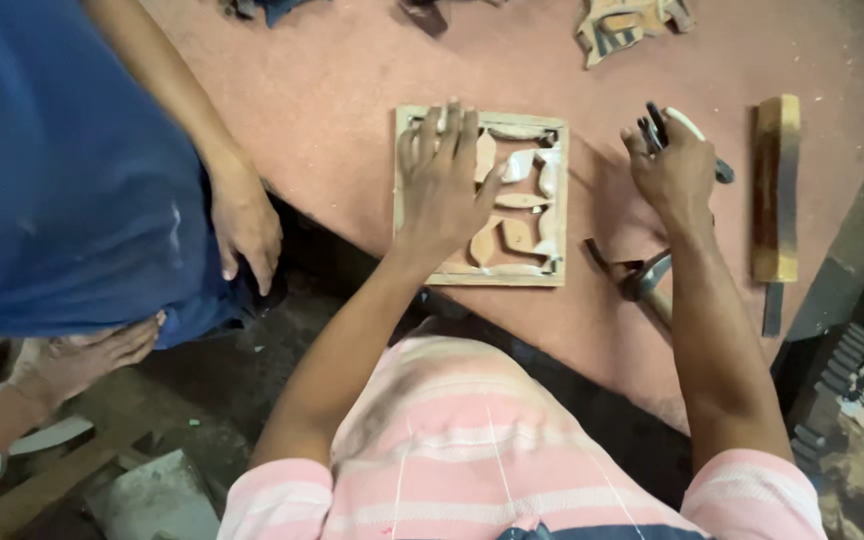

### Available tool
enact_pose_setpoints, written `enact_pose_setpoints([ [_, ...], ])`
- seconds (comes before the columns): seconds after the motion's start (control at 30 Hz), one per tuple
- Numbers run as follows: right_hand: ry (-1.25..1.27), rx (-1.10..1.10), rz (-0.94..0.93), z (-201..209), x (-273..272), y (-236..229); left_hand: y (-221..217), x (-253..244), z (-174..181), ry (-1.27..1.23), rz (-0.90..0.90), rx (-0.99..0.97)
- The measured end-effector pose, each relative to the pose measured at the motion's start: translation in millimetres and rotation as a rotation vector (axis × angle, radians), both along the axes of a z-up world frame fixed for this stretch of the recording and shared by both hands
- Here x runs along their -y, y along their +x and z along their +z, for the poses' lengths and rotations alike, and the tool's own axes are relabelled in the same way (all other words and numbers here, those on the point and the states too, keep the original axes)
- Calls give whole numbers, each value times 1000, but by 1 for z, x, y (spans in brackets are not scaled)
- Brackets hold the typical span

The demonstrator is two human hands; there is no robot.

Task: The person assembles a wooden puzzle by placing pieces into a frame and securing them with a hammer and pliers. They repeatedly adjust and tighten the pieces to ensure a snug fit.

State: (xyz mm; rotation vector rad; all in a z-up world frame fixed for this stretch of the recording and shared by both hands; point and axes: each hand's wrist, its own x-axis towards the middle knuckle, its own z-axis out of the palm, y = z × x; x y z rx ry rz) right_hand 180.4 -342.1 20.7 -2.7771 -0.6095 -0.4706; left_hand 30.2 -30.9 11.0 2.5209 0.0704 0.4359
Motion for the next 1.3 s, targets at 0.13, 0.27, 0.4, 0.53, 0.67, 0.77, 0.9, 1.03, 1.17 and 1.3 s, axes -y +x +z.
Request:
enact_pose_setpoints([
  [0.13,-326,346,-61,13,43,-36,27,40,18,152,19,-25],
  [0.27,241,-43,-85,28,90,-131,-46,89,23,157,-268,-158],
  [0.4,38,-183,-254,5,131,-213,-83,120,6,226,-202,104],
  [0.53,-74,-161,-316,-5,154,-239,-76,129,-2,188,-166,141],
  [0.67,341,-320,-465,5,166,-228,-73,136,-1,297,-206,172],
  [0.77,1288,-596,-357,21,174,-223,-77,148,-9,419,-164,182],
  [0.9,1418,-528,-102,50,157,-215,-70,151,-12,469,-145,236],
  [1.03,1554,-588,23,69,128,-214,-72,162,-1,367,-32,89],
  [1.17,1583,-643,45,75,107,-209,-93,148,8,171,-77,27],
  [1.3,1516,-604,63,67,91,-211,-134,117,4,169,11,-32],
])
